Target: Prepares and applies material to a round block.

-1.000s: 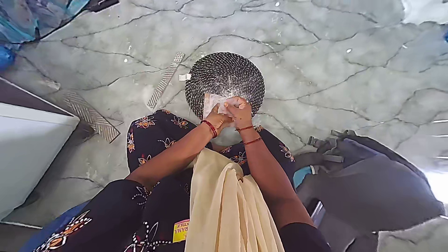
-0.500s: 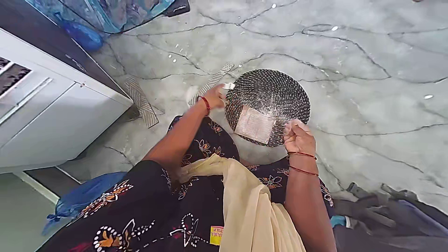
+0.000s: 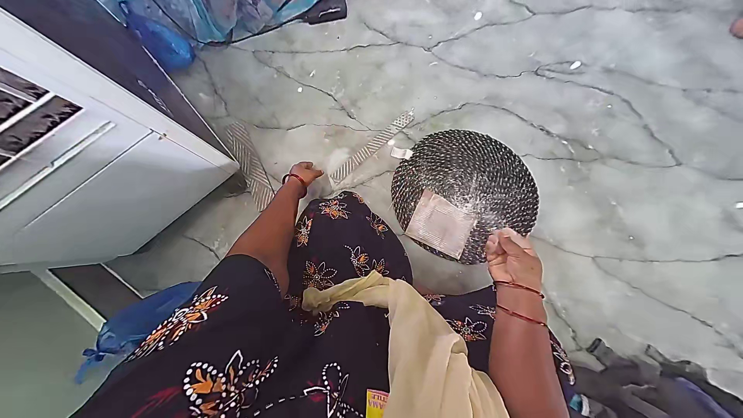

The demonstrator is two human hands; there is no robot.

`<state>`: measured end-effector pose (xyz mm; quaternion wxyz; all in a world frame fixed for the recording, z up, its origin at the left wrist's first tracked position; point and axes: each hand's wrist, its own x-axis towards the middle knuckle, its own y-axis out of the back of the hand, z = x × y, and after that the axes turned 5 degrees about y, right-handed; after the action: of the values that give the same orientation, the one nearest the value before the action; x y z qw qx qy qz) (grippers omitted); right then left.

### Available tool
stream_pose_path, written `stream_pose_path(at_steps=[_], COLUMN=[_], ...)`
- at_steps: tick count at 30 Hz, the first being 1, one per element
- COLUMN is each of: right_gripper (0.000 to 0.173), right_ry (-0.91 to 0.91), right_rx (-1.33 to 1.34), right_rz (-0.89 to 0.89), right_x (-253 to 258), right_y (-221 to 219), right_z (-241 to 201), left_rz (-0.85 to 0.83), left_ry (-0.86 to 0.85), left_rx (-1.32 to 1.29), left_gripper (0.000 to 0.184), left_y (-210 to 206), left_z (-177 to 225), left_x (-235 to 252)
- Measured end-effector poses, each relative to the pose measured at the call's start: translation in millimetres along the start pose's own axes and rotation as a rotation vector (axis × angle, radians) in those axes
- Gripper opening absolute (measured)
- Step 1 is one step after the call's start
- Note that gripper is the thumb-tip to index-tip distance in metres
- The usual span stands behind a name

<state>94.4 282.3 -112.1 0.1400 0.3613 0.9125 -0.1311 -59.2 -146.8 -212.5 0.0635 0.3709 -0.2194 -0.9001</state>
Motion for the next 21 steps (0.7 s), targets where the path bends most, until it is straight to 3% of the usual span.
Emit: stream_pose_path(at_steps=[6,10,15,17,21], right_gripper=[0.016,0.012,0.012,0.020,0.034], right_ry=[-0.032,-0.110,-0.154,-0.156,-0.168], right_rx=[-0.042,-0.076,-0.028,-0.006,0.038], right_rz=[-0.055,-0.126,-0.192,-0.243,-0.280], right_x=[0.2,-1.9,-5.6,-6.7,-10.5], right_y=[-1.2,-2.9,-2.7,4.1,3.8], right_z=[3.8,5.4,2.1,2.9,-2.8], left_rz=[-0.034,-0.146,0.021,-0.043,-0.337], left_ry=[-0.075,-0.104,-0.363,-0.452,-0.574], left_rx=[0.232,0.081,0.336,0.419,0.469], left_gripper=[0.084,0.081,0.077,0.078,0.062], left_y=[27.7,38.5,40.6,26.0,-40.1], left_z=[6.3,22.3,50.9,76.0,105.0], left_x=[-6.6,-40.3,-55.3,-80.8,-150.2])
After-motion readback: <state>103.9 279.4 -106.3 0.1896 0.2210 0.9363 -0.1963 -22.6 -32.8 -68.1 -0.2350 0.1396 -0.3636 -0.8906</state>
